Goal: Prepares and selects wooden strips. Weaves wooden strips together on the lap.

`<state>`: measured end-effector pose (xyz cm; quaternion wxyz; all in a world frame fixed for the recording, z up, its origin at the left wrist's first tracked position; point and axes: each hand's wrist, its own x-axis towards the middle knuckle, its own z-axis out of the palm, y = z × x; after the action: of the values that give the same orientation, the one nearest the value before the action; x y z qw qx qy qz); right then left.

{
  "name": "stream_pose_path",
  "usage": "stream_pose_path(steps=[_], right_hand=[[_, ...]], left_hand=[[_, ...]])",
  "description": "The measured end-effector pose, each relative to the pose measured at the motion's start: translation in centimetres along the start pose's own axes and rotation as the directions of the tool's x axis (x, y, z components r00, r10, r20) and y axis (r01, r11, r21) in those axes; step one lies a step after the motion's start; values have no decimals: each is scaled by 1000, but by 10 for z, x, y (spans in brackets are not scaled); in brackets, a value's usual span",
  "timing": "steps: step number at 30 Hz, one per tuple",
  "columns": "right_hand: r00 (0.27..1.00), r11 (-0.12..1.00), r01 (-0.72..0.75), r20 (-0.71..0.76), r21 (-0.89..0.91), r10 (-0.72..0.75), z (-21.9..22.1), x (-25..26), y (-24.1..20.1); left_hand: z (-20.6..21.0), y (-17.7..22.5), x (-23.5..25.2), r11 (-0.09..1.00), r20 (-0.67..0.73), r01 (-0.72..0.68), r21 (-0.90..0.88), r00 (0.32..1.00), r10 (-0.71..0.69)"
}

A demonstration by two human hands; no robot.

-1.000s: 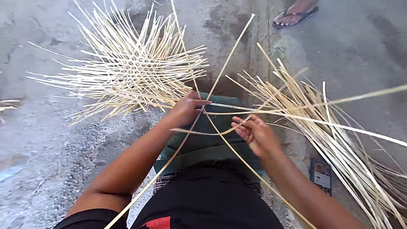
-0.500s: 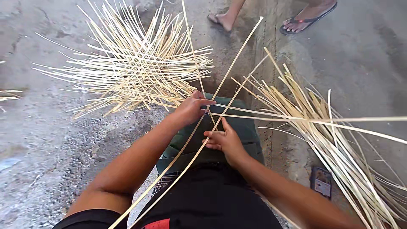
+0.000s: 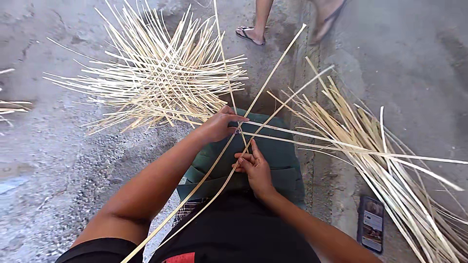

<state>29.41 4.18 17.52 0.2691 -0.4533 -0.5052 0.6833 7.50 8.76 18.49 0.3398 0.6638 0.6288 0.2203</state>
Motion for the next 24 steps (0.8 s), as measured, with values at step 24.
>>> stream_pose_path(steps=[24], right_hand=[[997,994,-64,49,92,59,6,5,0]], left_hand=[[-3,2,5,999,24,29,23,999,-30]])
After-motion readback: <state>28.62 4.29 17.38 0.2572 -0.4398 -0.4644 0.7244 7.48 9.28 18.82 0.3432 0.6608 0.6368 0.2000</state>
